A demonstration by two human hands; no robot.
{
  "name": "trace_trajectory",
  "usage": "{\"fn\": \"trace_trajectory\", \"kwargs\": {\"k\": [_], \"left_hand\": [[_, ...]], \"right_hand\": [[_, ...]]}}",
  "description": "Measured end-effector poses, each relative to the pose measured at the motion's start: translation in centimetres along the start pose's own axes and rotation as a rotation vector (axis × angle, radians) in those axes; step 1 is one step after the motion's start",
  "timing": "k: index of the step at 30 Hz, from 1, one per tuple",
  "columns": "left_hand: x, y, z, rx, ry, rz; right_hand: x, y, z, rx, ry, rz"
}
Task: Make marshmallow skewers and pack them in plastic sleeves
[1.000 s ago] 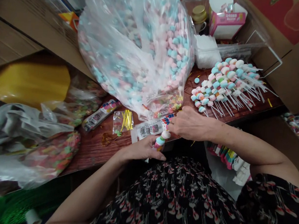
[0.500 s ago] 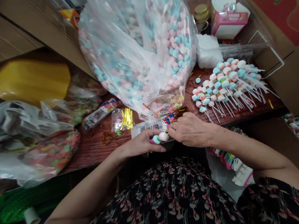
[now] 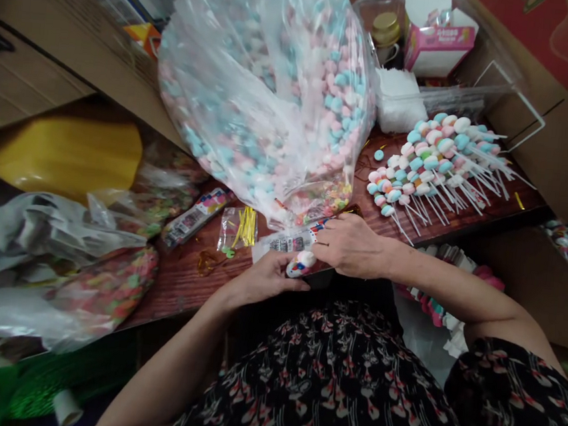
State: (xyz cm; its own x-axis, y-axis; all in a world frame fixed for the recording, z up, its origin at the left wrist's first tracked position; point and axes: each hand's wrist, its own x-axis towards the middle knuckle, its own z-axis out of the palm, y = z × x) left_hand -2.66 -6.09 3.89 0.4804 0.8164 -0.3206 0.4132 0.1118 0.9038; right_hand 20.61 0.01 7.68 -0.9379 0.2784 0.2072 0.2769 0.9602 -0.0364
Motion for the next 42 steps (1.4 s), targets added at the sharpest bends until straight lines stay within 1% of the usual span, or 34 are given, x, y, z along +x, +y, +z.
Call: {"fn": "trace_trajectory", "kwargs": {"k": [3, 4, 6, 8, 10, 14, 17, 20, 23, 25, 27, 29, 30, 32, 34, 36, 38, 40, 42], "left_hand": [[-0.8, -0.6, 0.0, -0.186, -0.020, -0.061], [-0.9, -0.7, 0.1, -0.227, -0.010, -0.073], [-1.1, -0.6, 0.2, -0.254, 0.009, -0.089], [-1.1, -0.5, 0.4, -0.222, 0.028, -0.075], [-0.9, -0.6, 0.6, -0.124, 0.076, -0.040], [-0.4, -1.4, 1.2, 0.142, 0.254, -0.026], [-0.2, -1.5, 1.6, 0.253, 0.345, -0.017], [-0.1, -1.1, 1.9, 0.335, 0.375, 0.021], [0.0, -0.7, 2.1, 0.362, 0.379, 0.046], [0.0, -0.5, 2.0, 0.350, 0.389, 0.055], [-0.4, -0.3, 1.8, 0.330, 0.411, 0.060], [-0.8, -0.1, 1.4, 0.300, 0.405, 0.071], [-1.1, -0.1, 1.2, 0.277, 0.385, 0.079], [-1.5, -0.2, 0.9, 0.240, 0.330, 0.095], [-1.7, -0.6, 0.8, 0.254, 0.299, 0.094], [-1.8, -1.2, 1.0, 0.321, 0.333, 0.073], [-1.7, -1.6, 1.2, 0.400, 0.413, 0.062], [-1.5, -1.8, 1.4, 0.483, 0.499, 0.087], [-1.4, -1.6, 1.6, 0.563, 0.544, 0.128]], "right_hand": [[-0.3, 0.5, 0.1, -0.044, 0.178, -0.046], [-0.3, 0.5, 0.2, -0.060, 0.219, -0.060], [-0.3, 0.5, 0.2, -0.093, 0.258, -0.086], [-0.2, 0.1, 0.1, -0.124, 0.238, -0.113], [-0.1, -0.4, -0.1, -0.141, 0.169, -0.123], [0.1, -1.7, -0.7, -0.117, 0.026, -0.062], [0.4, -2.5, -0.9, -0.068, -0.027, -0.013], [0.9, -3.2, -0.3, -0.049, -0.017, 0.005], [1.4, -3.7, 0.6, -0.062, 0.077, -0.002], [1.4, -3.5, 0.8, -0.062, 0.144, 0.011], [1.2, -2.9, 0.6, -0.038, 0.185, 0.070], [0.7, -2.0, 0.0, -0.007, 0.202, 0.130], [0.5, -1.6, -0.2, 0.006, 0.201, 0.133], [0.0, -0.8, -0.8, 0.021, 0.184, 0.091], [-0.4, -0.3, -1.4, 0.006, 0.164, 0.056], [-0.6, 0.0, -1.8, -0.028, 0.158, 0.060], [-0.6, -0.1, -2.0, -0.052, 0.138, 0.071], [-0.5, -0.5, -1.8, -0.048, 0.100, 0.073], [-0.1, -1.3, -1.1, -0.025, 0.062, 0.073]]}}
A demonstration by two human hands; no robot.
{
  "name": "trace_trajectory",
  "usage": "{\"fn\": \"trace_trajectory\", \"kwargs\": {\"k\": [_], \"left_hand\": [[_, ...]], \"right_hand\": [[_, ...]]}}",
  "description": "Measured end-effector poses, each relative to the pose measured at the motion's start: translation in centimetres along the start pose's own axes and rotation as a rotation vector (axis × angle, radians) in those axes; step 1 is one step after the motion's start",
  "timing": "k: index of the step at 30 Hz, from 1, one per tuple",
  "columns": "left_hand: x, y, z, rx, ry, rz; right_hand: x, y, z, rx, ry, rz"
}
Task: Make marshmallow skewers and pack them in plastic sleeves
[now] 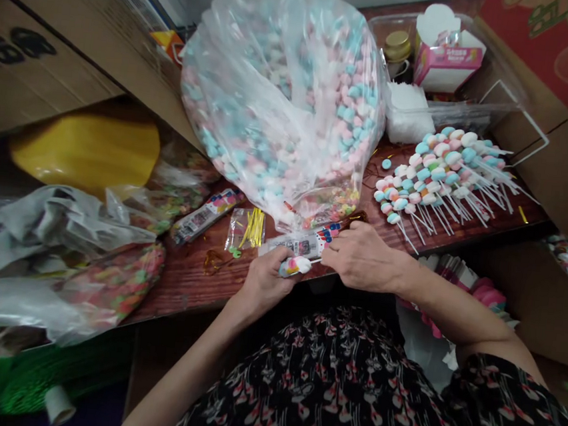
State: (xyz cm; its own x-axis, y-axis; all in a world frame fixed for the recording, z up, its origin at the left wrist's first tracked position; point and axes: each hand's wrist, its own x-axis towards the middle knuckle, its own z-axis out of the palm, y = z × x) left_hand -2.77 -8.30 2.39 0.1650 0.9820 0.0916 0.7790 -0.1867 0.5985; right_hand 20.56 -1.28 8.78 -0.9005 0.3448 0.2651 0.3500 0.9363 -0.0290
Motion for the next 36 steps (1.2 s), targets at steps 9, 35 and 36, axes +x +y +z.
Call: {"fn": "trace_trajectory", "kwargs": {"k": [9, 35, 36], "left_hand": [[0.6, 1.7, 1.4, 0.021, -0.033, -0.011], [0.5, 1.5, 1.6, -0.747, 0.165, -0.394], [0.3, 1.7, 1.6, -0.782, 0.144, -0.376]], "right_hand": [[1.9, -2.3, 3.2, 0.078, 0.036, 0.045], [3.2, -4.2, 8.2, 0.974, 0.569, 0.635], [3.2, -4.2, 8.2, 0.940, 0.570, 0.619]]}}
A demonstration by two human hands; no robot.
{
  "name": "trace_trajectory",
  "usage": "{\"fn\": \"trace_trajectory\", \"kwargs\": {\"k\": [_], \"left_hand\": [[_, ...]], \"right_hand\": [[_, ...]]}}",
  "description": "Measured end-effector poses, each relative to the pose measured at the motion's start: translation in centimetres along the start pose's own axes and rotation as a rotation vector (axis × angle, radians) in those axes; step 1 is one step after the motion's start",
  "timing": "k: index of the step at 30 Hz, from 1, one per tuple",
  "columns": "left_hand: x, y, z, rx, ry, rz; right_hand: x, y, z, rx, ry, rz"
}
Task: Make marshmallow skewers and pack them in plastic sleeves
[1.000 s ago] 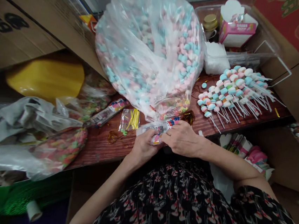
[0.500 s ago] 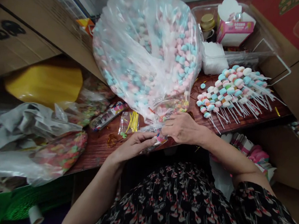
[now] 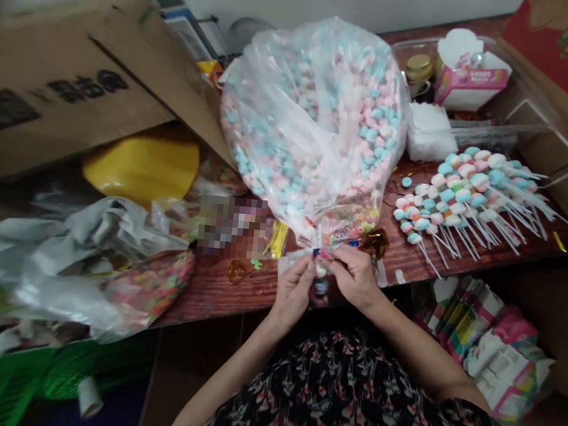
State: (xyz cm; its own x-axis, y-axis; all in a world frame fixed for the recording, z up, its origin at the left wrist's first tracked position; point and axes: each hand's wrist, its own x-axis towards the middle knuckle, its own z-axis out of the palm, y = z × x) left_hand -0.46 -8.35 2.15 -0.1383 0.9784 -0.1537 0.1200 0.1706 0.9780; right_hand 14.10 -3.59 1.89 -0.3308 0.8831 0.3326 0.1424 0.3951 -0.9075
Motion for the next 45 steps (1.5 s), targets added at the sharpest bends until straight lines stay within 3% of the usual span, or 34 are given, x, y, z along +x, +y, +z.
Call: {"fn": "trace_trajectory", "kwargs": {"k": [4, 7, 11, 14, 16, 18, 22, 27, 29, 31, 35, 38, 41, 45], "left_hand": [[-0.4, -0.1, -0.2, -0.247, -0.146, -0.100], [-0.3, 0.0, -0.8, -0.488, -0.225, -0.238], [0.0, 0.5, -1.5, -0.689, -0.323, -0.372], [0.3, 0.5, -1.8, -0.690, -0.353, -0.377], [0.4, 0.2, -1.8, -0.666, -0.340, -0.373], [0.5, 0.0, -2.1, -0.658, -0.335, -0.386], [0.6, -0.1, -3.4, -0.628, -0.422, -0.435], [0.5, 0.2, -4.8, -0.496, -0.765, -0.523], [0.5, 0.3, -4.9, -0.351, -0.829, -0.463], [0.5, 0.6, -4.7, -0.041, -0.821, -0.256], [-0.3, 1.1, -3.4, 0.714, -0.571, 0.404], [-1.1, 1.1, -2.1, 0.957, -0.485, 0.671], [-0.5, 0.7, -1.6, 0.866, -0.464, 0.648], [1.5, 0.5, -1.9, 0.418, -0.376, 0.334]], "right_hand": [[0.3, 0.1, -0.1, -0.191, -0.021, -0.209], [0.0, 0.4, 0.6, -0.220, 0.065, -0.303], [-0.1, 0.7, 1.9, -0.072, 0.144, -0.232], [0.4, 0.8, 2.1, 0.033, 0.103, -0.098], [0.7, 0.6, 1.6, -0.017, 0.059, -0.083], [1.0, 0.2, 0.8, -0.190, -0.028, -0.219], [1.7, -0.8, -1.2, -0.584, -0.372, -0.670], [1.9, -1.2, -2.3, -0.679, -0.491, -0.816], [1.4, -1.3, -2.2, -0.713, -0.538, -0.789], [0.6, -1.1, -1.8, -0.760, -0.582, -0.645], [-1.4, -0.6, -1.2, -0.675, -0.605, -0.124], [-2.8, -0.5, -1.8, -0.425, -0.546, 0.196], [-3.0, 0.1, -4.0, -0.271, -0.377, 0.235], [-0.7, 2.0, -9.2, -0.418, 0.075, 0.144]]}}
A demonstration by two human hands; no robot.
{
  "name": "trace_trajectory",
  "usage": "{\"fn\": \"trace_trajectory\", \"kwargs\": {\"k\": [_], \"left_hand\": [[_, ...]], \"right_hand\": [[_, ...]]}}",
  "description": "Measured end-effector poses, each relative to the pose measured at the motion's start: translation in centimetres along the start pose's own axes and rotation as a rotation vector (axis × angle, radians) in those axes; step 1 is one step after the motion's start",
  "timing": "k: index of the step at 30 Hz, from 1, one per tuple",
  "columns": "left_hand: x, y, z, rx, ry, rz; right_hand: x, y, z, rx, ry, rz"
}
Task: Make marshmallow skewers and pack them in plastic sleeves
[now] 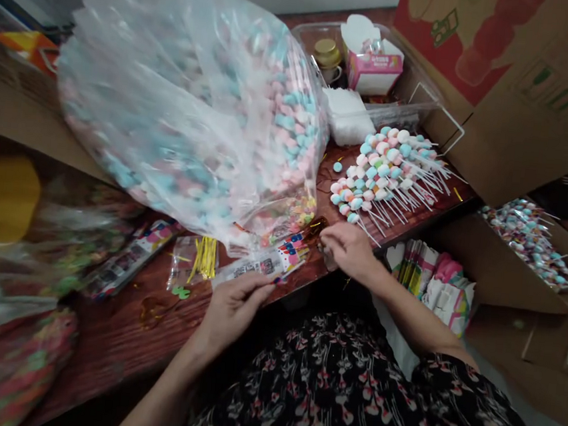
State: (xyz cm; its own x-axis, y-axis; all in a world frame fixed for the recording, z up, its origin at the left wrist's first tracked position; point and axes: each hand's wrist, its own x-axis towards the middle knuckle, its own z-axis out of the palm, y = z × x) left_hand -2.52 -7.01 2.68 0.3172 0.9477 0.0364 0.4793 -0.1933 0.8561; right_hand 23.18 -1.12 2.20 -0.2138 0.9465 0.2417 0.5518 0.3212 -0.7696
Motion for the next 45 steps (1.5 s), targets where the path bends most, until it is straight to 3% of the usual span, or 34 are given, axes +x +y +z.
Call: {"fn": "trace_trajectory", "kwargs": {"k": [2, 5, 9, 12, 16, 22, 27, 37, 45], "left_hand": [[0.7, -0.3, -0.4, -0.272, 0.076, -0.188], [1.4, -0.5, -0.5, -0.630, 0.214, -0.479], [1.7, -0.7, -0.4, -0.846, 0.336, -0.617], [1.3, -0.8, -0.5, -0.894, 0.332, -0.628], [1.2, -0.4, -0.8, -0.968, 0.280, -0.601], [3.6, 0.9, -0.7, -1.124, 0.179, -0.549], [6.1, 2.0, 0.2, -1.141, 0.088, -0.493], [8.4, 2.1, 1.7, -1.158, 0.101, -0.520], [9.4, 4.4, 3.1, -1.228, 0.087, -0.457]], "right_hand": [[2.3, 1.6, -1.4, -0.170, 0.035, -0.006], [5.2, 2.8, -1.7, -0.431, -0.154, 0.014], [7.1, 2.8, 0.2, -0.571, -0.264, 0.019], [7.4, 3.0, 1.0, -0.586, -0.258, 0.009], [7.2, 3.7, 0.7, -0.576, -0.207, -0.048], [5.9, 4.6, 0.6, -0.315, 0.226, -0.411], [4.7, 4.1, 1.9, -0.206, 0.292, -0.506], [4.8, 4.8, 2.0, -0.044, 0.508, -0.493], [4.7, 0.8, 3.1, 0.182, 0.623, -0.433]]}}
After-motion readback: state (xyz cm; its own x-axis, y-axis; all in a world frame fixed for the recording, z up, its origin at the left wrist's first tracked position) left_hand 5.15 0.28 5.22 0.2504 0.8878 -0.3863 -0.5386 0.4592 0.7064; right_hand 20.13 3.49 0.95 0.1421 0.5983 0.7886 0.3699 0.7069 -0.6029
